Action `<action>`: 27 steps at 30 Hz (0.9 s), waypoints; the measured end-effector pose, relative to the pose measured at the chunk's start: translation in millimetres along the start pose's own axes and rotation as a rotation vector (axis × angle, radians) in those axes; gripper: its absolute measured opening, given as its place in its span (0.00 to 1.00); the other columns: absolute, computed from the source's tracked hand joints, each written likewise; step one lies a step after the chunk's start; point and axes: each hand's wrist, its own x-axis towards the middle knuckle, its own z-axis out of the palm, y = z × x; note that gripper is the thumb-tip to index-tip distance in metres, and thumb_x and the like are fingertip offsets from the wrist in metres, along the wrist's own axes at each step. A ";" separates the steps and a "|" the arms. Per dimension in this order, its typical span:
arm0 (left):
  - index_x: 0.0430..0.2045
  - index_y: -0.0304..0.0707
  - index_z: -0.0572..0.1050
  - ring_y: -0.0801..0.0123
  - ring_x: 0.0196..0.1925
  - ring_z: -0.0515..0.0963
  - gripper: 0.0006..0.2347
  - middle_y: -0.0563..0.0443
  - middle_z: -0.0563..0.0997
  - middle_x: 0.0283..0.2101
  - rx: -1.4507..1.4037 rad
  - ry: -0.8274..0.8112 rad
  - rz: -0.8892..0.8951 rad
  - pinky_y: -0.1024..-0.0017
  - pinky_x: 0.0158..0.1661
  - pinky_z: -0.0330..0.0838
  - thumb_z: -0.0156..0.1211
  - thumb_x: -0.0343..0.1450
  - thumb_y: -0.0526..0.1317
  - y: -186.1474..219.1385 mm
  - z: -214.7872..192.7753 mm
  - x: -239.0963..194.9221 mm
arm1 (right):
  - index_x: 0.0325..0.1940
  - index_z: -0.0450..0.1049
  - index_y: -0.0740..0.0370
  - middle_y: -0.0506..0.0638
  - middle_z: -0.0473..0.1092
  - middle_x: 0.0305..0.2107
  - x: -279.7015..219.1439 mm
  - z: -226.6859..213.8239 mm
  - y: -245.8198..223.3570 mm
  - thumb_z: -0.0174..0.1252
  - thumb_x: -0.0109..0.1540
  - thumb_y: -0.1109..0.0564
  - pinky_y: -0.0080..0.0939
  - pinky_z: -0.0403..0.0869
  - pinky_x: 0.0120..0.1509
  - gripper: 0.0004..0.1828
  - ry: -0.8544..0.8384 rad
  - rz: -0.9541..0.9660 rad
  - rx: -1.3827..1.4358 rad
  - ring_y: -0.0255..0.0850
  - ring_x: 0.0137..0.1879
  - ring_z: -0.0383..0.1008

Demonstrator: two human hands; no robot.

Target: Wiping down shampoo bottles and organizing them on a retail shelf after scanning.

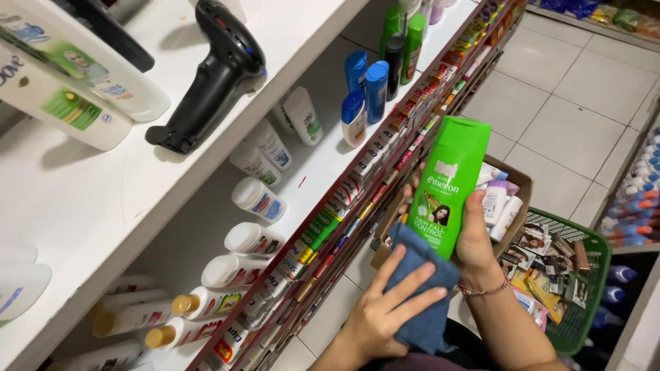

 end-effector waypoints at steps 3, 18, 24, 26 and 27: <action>0.52 0.33 0.79 0.30 0.71 0.68 0.27 0.36 0.77 0.62 -0.090 0.006 0.068 0.47 0.70 0.66 0.66 0.57 0.41 -21.8 3.4 -19.7 | 0.75 0.57 0.65 0.54 0.64 0.57 9.4 -6.0 -13.6 0.44 0.68 0.22 0.53 0.74 0.65 0.49 -0.068 -0.121 0.017 0.48 0.64 0.68; 0.39 0.20 0.78 0.36 0.67 0.65 0.16 0.26 0.76 0.53 0.858 0.296 -0.287 0.55 0.71 0.58 0.63 0.67 0.41 -160.5 -169.3 329.9 | 0.65 0.60 0.59 0.54 0.68 0.41 -13.3 -32.9 12.3 0.33 0.71 0.29 0.48 0.78 0.42 0.35 -0.048 0.239 0.282 0.43 0.40 0.73; 0.62 0.54 0.68 0.30 0.71 0.53 0.32 0.34 0.62 0.67 0.857 -0.114 -0.604 0.24 0.60 0.38 0.65 0.59 0.46 -153.2 -205.9 412.6 | 0.63 0.61 0.58 0.54 0.68 0.40 -22.4 -48.7 18.6 0.36 0.68 0.30 0.45 0.76 0.39 0.34 0.081 0.367 0.364 0.42 0.38 0.71; 0.65 0.61 0.67 0.29 0.74 0.46 0.33 0.38 0.57 0.73 0.904 0.051 -0.529 0.12 0.53 0.34 0.62 0.59 0.42 -161.3 -193.9 442.1 | 0.63 0.61 0.57 0.54 0.68 0.40 -21.2 -60.9 23.8 0.37 0.66 0.31 0.46 0.75 0.37 0.34 0.133 0.412 0.393 0.42 0.37 0.71; 0.69 0.60 0.66 0.39 0.76 0.53 0.32 0.42 0.61 0.73 1.029 0.027 -0.394 0.15 0.60 0.38 0.59 0.65 0.37 -187.1 -183.4 462.2 | 0.63 0.61 0.57 0.55 0.67 0.39 -19.5 -69.6 28.5 0.37 0.65 0.30 0.47 0.75 0.36 0.35 0.131 0.431 0.390 0.43 0.36 0.71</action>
